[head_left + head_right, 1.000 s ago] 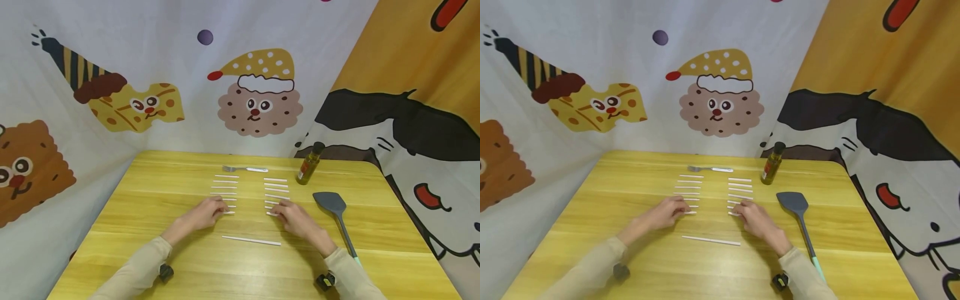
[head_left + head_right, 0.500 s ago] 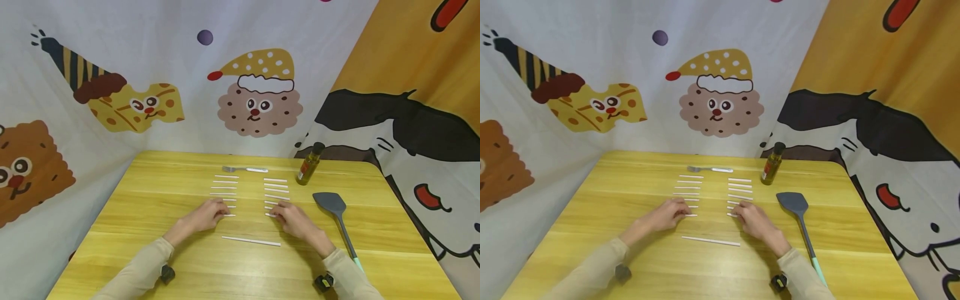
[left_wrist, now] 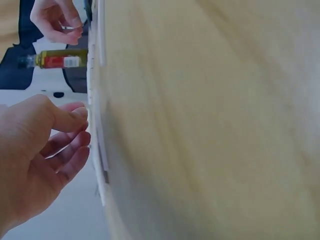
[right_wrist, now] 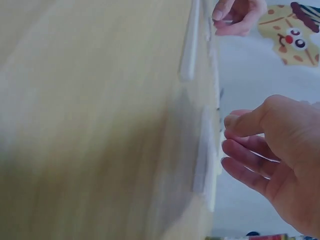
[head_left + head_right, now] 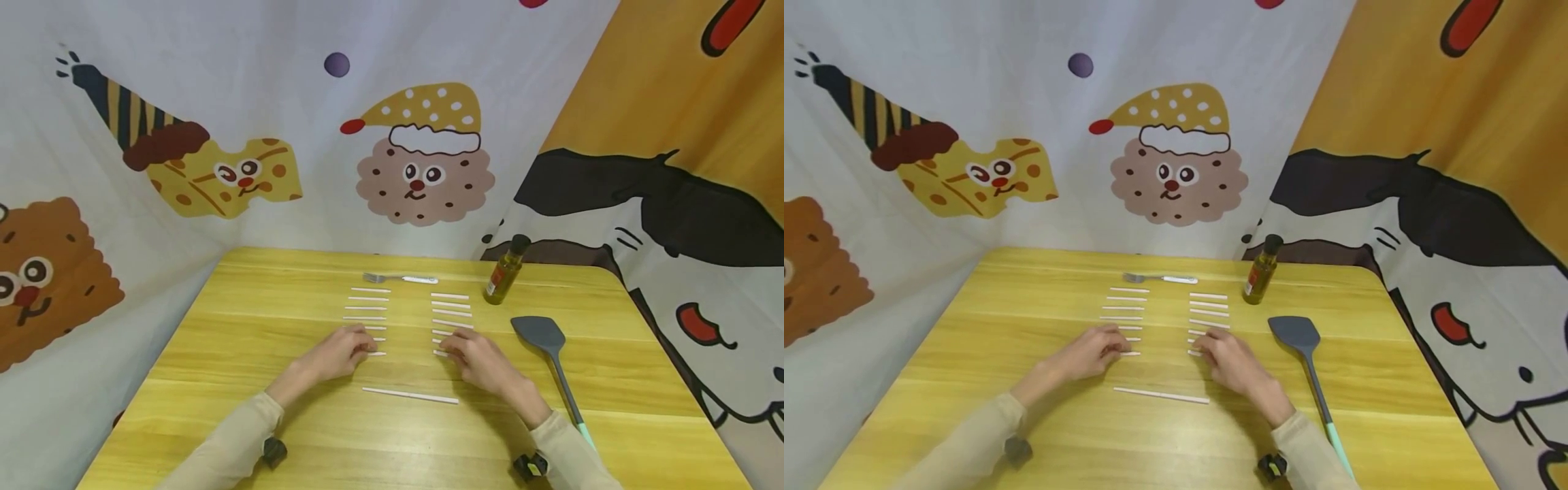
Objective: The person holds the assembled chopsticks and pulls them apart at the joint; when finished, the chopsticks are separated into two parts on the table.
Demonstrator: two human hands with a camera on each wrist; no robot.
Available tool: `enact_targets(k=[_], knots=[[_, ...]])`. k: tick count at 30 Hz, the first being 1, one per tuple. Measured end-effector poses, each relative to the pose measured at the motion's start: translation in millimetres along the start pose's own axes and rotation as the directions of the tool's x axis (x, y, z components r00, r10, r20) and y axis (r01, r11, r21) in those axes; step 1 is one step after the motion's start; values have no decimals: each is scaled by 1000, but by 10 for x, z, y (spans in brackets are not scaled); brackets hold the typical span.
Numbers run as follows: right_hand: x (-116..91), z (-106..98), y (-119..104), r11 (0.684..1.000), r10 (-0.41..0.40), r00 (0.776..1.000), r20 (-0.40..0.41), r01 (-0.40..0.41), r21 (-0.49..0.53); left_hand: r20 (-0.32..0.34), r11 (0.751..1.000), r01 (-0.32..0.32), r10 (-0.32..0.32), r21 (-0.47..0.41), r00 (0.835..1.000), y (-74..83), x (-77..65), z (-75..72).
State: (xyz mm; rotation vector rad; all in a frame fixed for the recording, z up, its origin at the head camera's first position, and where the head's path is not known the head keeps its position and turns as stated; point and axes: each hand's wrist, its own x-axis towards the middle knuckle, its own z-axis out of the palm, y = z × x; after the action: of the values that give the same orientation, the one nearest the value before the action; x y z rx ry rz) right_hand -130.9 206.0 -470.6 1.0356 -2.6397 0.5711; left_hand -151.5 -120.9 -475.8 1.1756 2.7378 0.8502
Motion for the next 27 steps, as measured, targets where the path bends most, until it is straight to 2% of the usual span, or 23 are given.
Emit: enact_targets(k=[5,12,17,21,27], knots=[[18,-81,-176,999,-26,999,20,25,45,15,999,-32,31,29,999,178,5,-23],[-23,-40,-433,986,-14,989,146,-10,166,97,999,-33,36,-32,995,398,3,32],[-77,76,-533,971,-21,974,224,-33,236,138,998,-55,59,-33,989,436,-1,147],[-93,149,-566,970,-31,974,224,-24,242,155,995,-92,98,-46,983,445,-6,224],[-102,199,-576,976,-47,979,199,3,217,165,996,-88,92,-36,982,448,4,271]])
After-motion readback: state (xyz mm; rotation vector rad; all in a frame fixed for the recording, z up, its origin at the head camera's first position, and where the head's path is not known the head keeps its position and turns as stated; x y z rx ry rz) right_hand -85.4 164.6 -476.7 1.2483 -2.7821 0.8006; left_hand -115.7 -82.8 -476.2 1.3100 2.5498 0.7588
